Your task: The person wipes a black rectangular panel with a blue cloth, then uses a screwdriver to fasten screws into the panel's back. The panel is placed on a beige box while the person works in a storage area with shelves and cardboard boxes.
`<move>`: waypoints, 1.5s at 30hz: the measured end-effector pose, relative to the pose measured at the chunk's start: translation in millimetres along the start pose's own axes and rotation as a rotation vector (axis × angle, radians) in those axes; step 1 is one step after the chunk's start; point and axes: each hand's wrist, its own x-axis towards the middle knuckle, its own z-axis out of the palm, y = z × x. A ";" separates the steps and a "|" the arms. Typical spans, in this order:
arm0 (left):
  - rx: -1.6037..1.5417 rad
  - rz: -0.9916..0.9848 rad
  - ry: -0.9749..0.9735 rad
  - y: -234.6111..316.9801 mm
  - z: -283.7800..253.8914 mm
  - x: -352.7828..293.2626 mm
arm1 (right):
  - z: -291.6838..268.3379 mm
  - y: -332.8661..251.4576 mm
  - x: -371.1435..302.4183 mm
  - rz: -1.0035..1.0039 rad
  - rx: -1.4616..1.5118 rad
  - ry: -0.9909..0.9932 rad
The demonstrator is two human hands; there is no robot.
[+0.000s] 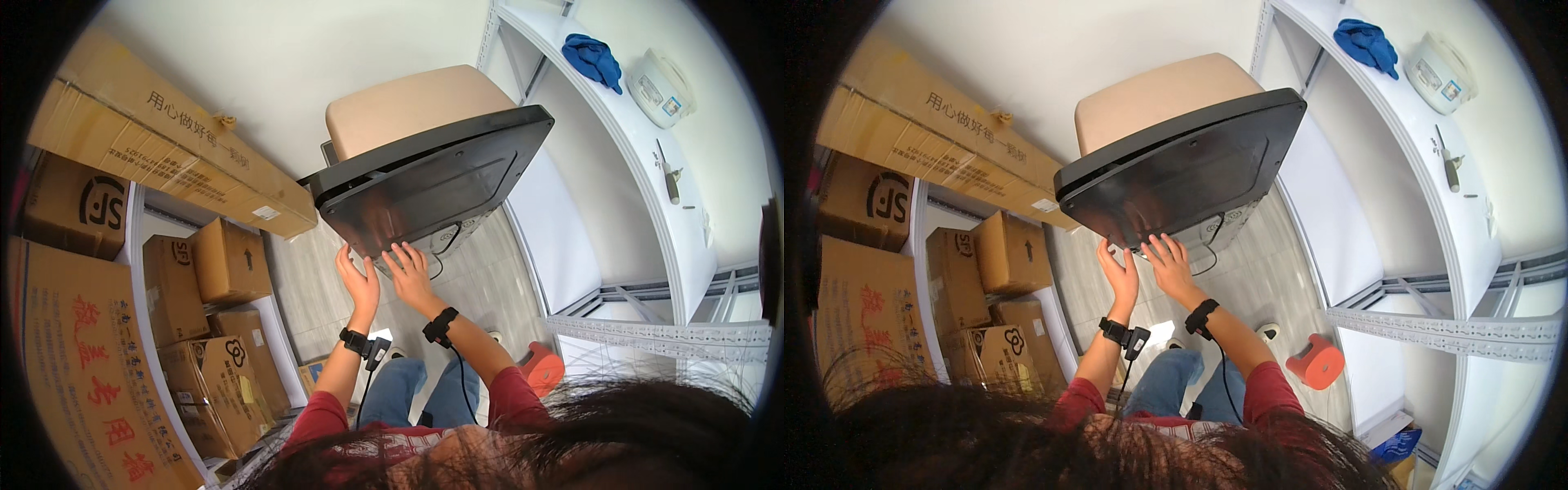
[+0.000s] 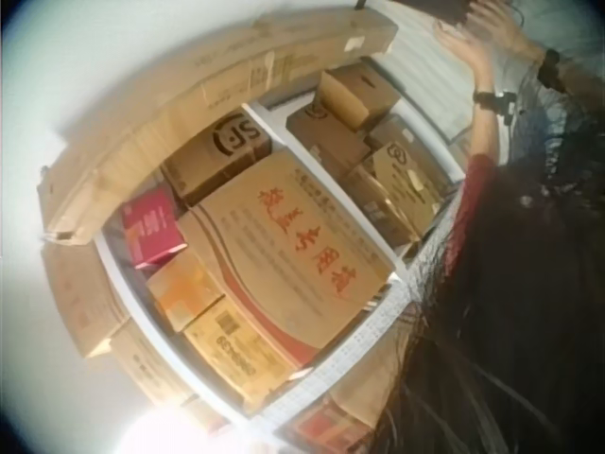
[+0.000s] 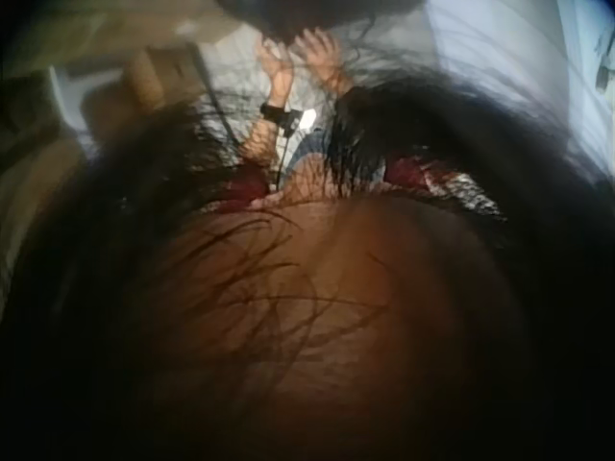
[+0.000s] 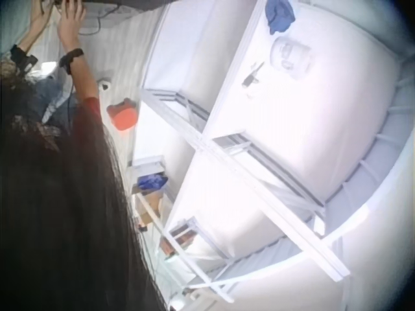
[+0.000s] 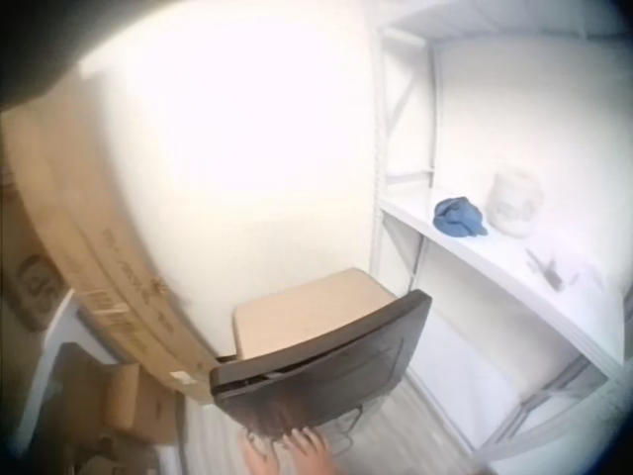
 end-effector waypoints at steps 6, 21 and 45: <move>0.011 0.005 0.023 15.1 -9.7 -0.9 | -14.6 -6.2 6.8 -0.023 0.033 -0.007; -0.179 0.074 0.034 99.6 -41.5 72.9 | -68.6 -37.3 91.1 -0.053 -0.010 0.145; 0.112 0.425 0.264 113.0 -32.1 55.0 | -87.9 -17.8 77.6 -0.062 0.011 0.226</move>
